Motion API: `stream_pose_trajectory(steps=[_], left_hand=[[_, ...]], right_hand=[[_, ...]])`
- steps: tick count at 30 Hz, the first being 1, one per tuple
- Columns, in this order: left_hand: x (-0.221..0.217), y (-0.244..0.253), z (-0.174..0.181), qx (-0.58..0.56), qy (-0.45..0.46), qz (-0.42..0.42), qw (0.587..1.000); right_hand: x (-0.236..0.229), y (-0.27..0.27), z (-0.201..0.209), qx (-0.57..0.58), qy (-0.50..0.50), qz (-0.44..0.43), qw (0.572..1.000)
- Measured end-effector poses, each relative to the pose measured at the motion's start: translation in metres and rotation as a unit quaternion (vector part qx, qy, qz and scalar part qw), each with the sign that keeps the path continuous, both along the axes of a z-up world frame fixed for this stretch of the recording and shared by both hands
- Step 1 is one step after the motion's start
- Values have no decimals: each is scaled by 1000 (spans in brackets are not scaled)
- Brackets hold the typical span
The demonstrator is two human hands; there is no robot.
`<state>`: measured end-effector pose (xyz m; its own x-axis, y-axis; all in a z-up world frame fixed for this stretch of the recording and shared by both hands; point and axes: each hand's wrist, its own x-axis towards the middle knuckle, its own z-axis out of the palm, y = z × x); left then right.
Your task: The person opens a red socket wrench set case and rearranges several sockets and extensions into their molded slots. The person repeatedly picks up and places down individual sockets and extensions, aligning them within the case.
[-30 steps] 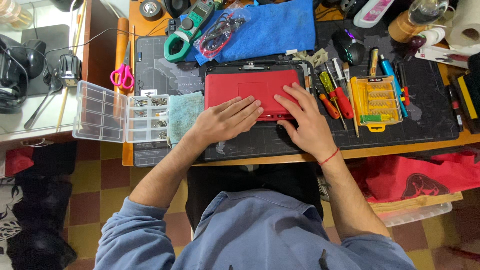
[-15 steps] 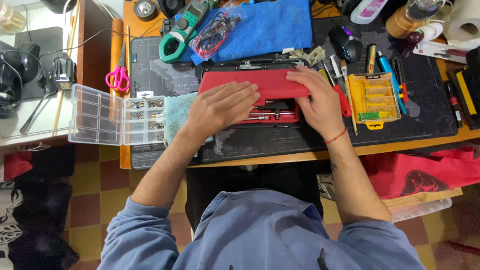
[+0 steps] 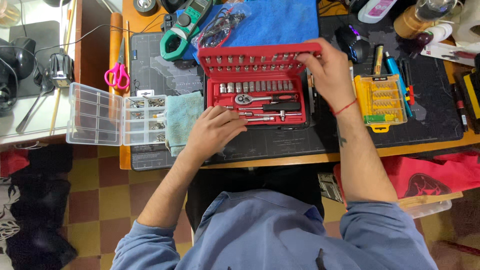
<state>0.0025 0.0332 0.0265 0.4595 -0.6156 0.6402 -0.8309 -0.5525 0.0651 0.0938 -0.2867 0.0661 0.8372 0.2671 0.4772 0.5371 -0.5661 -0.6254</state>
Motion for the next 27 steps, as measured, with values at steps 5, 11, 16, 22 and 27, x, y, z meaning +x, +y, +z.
stream_pose_trajectory(steps=[5,11,16,22,27], left_hand=[[2,-1,1,-54,59,-42,996],[6,-2,-9,-86,86,-53,991],[5,0,-5,-59,66,-27,996],[2,1,-1,-22,39,-9,999],[-2,2,4,3,37,-2,999]], right_hand=[[20,2,5,25,31,0,999],[40,5,-14,100,78,-21,992],[44,10,-25,132,83,-26,987],[38,9,-25,165,126,10,978],[36,7,-29,218,167,31,961]])
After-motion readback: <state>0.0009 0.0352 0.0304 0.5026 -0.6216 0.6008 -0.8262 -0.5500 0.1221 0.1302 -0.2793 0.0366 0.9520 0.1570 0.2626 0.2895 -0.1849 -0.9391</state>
